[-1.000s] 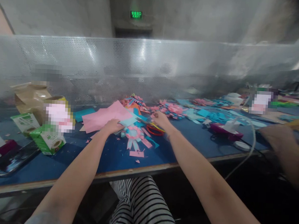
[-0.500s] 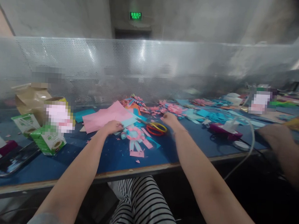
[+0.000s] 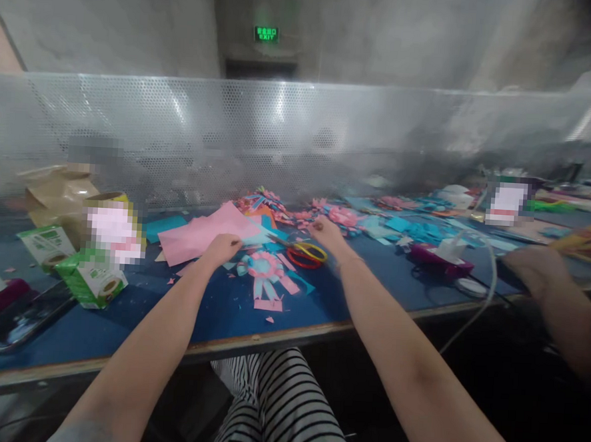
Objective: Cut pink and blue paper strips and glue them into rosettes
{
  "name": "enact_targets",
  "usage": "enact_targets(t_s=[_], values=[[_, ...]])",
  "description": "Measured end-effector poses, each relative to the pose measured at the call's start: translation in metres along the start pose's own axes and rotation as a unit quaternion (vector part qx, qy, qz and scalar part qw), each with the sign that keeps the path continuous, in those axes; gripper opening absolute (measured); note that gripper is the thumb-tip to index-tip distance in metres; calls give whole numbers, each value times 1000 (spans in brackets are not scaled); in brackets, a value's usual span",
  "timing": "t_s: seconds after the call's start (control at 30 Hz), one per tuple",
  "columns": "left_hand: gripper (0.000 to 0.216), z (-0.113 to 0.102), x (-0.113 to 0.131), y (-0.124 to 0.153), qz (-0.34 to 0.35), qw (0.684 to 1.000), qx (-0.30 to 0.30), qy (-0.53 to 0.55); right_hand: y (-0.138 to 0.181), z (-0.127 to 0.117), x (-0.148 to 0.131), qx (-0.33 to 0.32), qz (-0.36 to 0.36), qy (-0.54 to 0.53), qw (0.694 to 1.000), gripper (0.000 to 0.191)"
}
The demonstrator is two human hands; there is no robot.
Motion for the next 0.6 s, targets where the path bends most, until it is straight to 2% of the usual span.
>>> enact_targets(t_s=[0.13,0.27,0.4,0.6], values=[[26,2,1,-1,-4,1000,5,10,2,14,2,12,24,-67,997,20],[23,1,1,-1,-10,1000,12,1,3,29,-3,-12,20,-150,988,18],[21,0,3,1,-21,1000,2,-1,4,33,-8,-27,17,-168,985,19],[22,9,4,4,-23,998,-50,0,1,32,-8,-17,2,-174,985,27]])
Point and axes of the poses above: each hand's wrist, its own y-axis away from the middle knuckle, its own z-axis out of the palm, x = y × z, the point moved 8 cm from there along -y, towards the middle knuckle, and after that the axes turned 9 degrees about -z, right-handed, at the moved point
